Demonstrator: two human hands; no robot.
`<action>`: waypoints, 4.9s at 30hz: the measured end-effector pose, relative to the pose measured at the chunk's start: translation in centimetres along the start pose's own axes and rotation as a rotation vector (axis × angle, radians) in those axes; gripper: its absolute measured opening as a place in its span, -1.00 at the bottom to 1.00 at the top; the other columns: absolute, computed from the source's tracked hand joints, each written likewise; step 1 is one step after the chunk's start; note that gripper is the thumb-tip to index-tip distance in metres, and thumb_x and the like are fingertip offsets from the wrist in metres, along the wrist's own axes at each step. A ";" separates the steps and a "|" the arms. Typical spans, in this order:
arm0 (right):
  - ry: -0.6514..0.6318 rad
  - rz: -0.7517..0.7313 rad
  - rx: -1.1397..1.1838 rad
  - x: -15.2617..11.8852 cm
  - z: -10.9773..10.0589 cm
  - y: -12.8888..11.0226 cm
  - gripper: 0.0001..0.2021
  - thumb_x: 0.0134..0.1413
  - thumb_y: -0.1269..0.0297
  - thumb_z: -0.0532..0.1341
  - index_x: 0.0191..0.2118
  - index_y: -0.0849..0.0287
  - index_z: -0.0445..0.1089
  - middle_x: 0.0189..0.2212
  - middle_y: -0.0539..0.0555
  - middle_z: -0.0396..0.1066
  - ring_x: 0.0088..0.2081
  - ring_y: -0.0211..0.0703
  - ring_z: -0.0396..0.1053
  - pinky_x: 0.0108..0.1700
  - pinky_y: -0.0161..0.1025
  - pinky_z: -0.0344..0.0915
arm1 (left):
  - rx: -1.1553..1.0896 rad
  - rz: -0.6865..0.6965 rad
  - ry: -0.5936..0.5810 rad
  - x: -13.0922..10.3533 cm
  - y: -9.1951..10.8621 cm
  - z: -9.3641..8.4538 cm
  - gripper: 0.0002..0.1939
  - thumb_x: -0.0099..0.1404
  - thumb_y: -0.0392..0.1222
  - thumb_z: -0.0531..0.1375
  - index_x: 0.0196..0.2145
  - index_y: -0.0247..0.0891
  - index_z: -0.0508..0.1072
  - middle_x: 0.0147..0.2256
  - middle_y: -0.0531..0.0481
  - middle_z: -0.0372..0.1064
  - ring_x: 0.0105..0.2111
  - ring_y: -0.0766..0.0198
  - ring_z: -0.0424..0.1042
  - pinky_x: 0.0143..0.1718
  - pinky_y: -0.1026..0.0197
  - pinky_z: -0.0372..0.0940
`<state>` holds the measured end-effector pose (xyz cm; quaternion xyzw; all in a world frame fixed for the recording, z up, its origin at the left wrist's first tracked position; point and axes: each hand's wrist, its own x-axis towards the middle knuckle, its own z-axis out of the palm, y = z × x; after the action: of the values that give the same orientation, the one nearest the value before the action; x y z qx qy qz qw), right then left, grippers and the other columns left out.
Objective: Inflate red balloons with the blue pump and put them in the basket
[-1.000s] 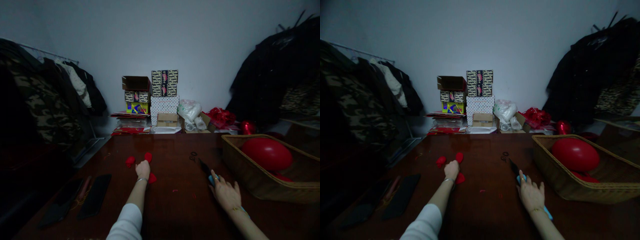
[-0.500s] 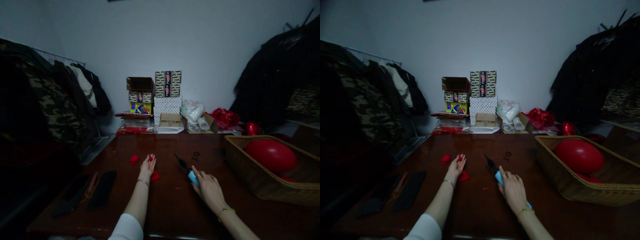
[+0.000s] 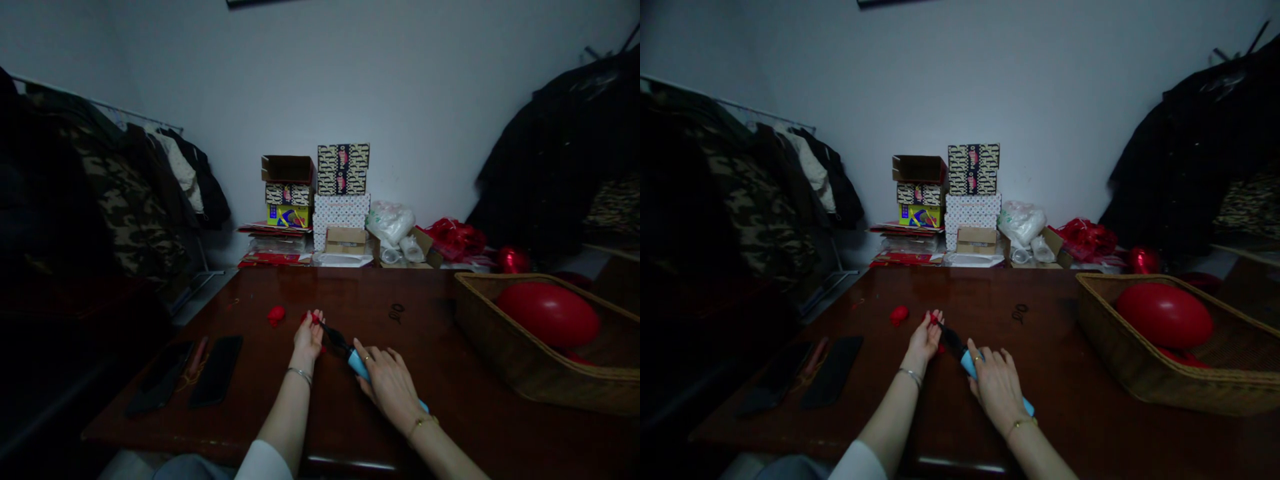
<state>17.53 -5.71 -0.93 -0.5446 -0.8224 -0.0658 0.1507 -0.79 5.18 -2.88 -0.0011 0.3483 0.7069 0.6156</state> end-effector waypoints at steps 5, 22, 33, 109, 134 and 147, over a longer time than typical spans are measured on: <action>-0.011 0.009 -0.005 0.2 -0.3 -0.5 -0.40 0.05 0.34 0.11 0.24 0.08 0.02 -0.16 0.11 0.37 -0.12 -0.11 0.33 0.08 -0.10 0.06 | 0.007 0.005 -0.058 -1.2 -0.8 -0.1 -0.94 0.27 -0.35 0.14 -0.27 -0.31 0.40 -0.23 -0.15 0.47 -0.26 0.28 0.51 -0.18 0.25 0.40; -0.048 0.010 0.044 0.3 -1.0 -1.3 -0.41 0.04 0.31 0.11 0.23 0.13 0.04 -0.13 0.13 0.37 -0.12 -0.07 0.33 0.02 -0.12 0.11 | 0.059 -0.045 -0.200 -2.9 -2.0 -2.0 -0.84 0.23 -0.25 0.20 -0.20 -0.21 0.45 -0.11 -0.07 0.43 -0.15 0.24 0.46 -0.15 0.18 0.36; -0.064 0.000 0.088 0.3 -1.5 -1.9 -0.43 0.06 0.31 0.09 0.23 0.13 0.04 -0.15 0.14 0.36 -0.13 -0.07 0.33 -0.04 -0.17 0.14 | 0.121 -0.154 -0.370 -3.9 -0.8 -3.1 -0.67 0.26 0.04 0.13 -0.15 -0.24 0.44 0.00 -0.15 0.36 0.01 0.12 0.35 -0.05 0.05 0.31; 0.175 0.084 0.016 -9.3 -2.5 -2.0 -0.46 0.12 0.21 0.11 0.21 0.12 0.02 -0.33 0.04 0.39 -0.35 -0.15 0.38 0.15 0.03 -0.05 | -0.004 0.109 -0.182 -3.1 2.6 1.1 -0.78 0.36 -0.19 0.03 -0.45 -0.27 0.21 -0.65 0.21 -0.05 -0.76 0.54 -0.03 -0.76 0.45 -0.08; 0.163 0.156 0.011 -3.9 -2.3 -5.8 -0.51 0.07 0.21 0.17 0.10 0.33 0.22 -0.20 0.22 0.45 -0.02 0.04 0.34 0.25 0.23 -0.42 | 0.152 0.114 -0.134 -3.7 0.4 0.1 -0.71 0.30 -0.12 0.10 -0.52 -0.25 0.15 -0.68 0.20 0.02 -0.75 0.49 0.06 -0.73 0.42 0.03; 0.275 -0.002 -0.003 -5.4 -7.7 0.9 -0.60 0.08 0.13 0.14 0.02 0.20 0.31 -0.24 0.13 0.49 0.04 0.03 0.26 0.24 0.23 -0.36 | 0.105 0.185 -0.166 -1.6 6.3 5.3 -0.70 0.38 -0.17 -0.04 -0.52 -0.23 0.13 -0.69 0.19 0.00 -0.76 0.47 0.05 -0.73 0.42 -0.01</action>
<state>21.63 -12.18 4.58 -0.5299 -0.7943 -0.1412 0.2613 -3.64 6.44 4.96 0.1218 0.3312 0.7392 0.5736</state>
